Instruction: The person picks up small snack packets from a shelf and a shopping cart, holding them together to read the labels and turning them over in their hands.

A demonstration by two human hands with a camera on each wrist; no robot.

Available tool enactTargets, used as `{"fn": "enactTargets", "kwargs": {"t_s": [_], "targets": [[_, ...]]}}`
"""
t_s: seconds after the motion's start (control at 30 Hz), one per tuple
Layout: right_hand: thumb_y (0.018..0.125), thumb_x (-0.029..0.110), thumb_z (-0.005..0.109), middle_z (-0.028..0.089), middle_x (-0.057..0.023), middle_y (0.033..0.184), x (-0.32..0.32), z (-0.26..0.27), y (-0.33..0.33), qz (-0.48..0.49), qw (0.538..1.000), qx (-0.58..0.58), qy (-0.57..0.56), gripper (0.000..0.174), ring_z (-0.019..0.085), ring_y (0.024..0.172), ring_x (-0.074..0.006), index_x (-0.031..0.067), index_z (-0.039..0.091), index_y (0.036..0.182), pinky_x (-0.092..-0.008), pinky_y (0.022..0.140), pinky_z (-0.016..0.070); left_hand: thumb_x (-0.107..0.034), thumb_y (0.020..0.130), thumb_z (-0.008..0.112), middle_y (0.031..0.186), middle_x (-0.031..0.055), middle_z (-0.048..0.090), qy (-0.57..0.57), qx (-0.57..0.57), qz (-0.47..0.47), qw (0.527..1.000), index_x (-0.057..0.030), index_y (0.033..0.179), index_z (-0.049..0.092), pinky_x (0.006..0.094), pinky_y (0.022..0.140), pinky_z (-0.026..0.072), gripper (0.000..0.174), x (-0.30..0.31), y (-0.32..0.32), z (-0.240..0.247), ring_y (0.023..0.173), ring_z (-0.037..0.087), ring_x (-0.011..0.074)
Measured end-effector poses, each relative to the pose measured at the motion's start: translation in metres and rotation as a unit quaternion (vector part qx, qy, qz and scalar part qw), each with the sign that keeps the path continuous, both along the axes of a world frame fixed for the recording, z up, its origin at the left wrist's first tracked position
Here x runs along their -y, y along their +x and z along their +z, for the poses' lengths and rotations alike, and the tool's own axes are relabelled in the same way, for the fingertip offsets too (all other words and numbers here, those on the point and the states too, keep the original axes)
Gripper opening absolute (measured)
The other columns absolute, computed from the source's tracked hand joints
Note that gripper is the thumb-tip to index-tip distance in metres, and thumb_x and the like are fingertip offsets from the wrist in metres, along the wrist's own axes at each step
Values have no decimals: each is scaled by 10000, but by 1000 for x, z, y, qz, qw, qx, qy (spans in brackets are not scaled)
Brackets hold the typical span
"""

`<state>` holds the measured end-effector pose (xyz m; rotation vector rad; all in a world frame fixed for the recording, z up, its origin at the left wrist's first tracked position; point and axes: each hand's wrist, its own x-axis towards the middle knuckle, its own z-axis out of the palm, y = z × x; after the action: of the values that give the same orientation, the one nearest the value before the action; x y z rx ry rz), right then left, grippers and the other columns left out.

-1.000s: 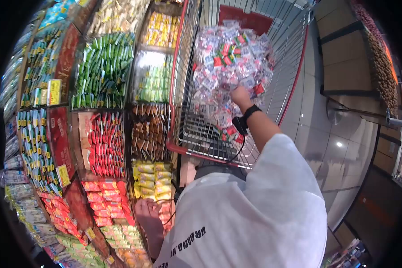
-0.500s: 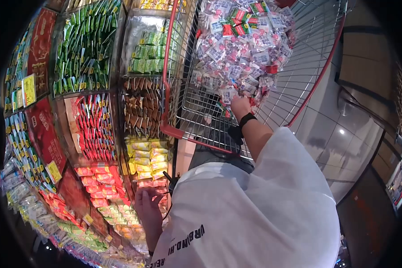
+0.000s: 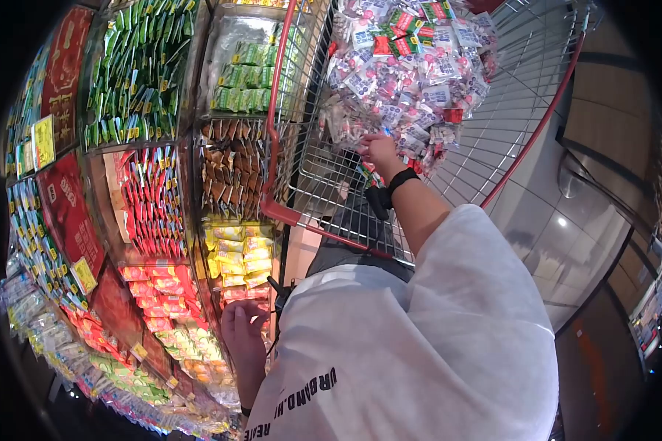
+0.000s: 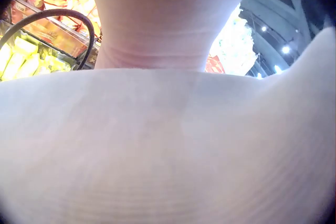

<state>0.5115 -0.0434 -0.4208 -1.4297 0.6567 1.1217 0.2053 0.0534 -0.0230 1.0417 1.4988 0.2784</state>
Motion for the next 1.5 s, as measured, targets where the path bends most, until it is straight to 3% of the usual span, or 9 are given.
{"fn": "enactTargets", "kwargs": {"t_s": [0.13,0.3,0.5,0.67,0.77,0.87,1.0,1.07,1.5], "targets": [[867,116,535,604,-293,1178,25,14,14,228,920,84,-308,381,688,926,-304,-46,559,1211,-373,767,526,-129,1013,447,961,92,600,2,-2,10,1000,-13,1053,551,343,780,568,161,1,-4,-2,819,619,173],[854,184,582,569,-270,1254,50,-41,-29,174,905,73,-382,425,560,1192,-381,2,553,1236,-412,997,456,-118,1014,451,974,98,605,-7,14,16,1000,-5,1049,557,330,785,563,159,6,-6,-7,827,622,174],[822,68,587,673,-227,1044,29,6,-14,481,788,248,-295,332,621,1082,-385,-16,619,1142,-457,898,503,-121,1015,454,978,104,612,-7,10,15,1000,3,1054,561,327,790,559,169,6,-8,-8,834,627,178],[823,-57,563,692,-116,995,16,-24,-23,127,980,151,-18,262,649,887,-159,-47,657,1067,-294,753,526,-124,1015,456,966,100,623,-17,11,19,1000,-2,1058,565,323,800,554,169,7,-5,-11,833,631,179],[808,-21,604,696,-144,1006,28,-28,-22,98,988,123,9,244,673,904,-239,-44,661,1044,-351,768,535,-123,1015,455,966,98,628,-16,13,19,1000,-4,1060,567,321,799,551,169,7,-5,-10,833,633,179],[824,46,600,709,-199,986,40,-7,-18,261,880,257,-301,227,694,826,-354,-44,653,1025,-414,740,552,-125,1017,453,967,98,628,-9,11,20,1000,-3,1060,566,323,796,549,172,7,-3,-9,831,632,176],[801,80,616,633,-262,1135,58,-32,-28,279,884,228,-298,330,634,989,-438,-45,583,1105,-473,848,531,-116,1014,444,967,101,627,-15,1,30,999,-2,1063,564,326,795,548,172,8,-3,-11,831,625,172],[803,126,643,487,-273,1293,41,-1,-38,413,784,241,-395,476,513,1171,-458,-35,476,1218,-489,962,476,-110,1012,440,967,102,627,-21,0,36,999,-2,1064,563,327,794,547,171,9,-3,-12,832,622,170],[693,314,822,458,-256,1325,4,-13,-43,265,808,9,-526,843,518,1205,-374,-71,386,1303,-464,1033,419,-127,1018,429,984,104,622,-22,-10,16,1000,-17,1072,555,344,804,542,175,10,-7,-14,838,620,178]]}}
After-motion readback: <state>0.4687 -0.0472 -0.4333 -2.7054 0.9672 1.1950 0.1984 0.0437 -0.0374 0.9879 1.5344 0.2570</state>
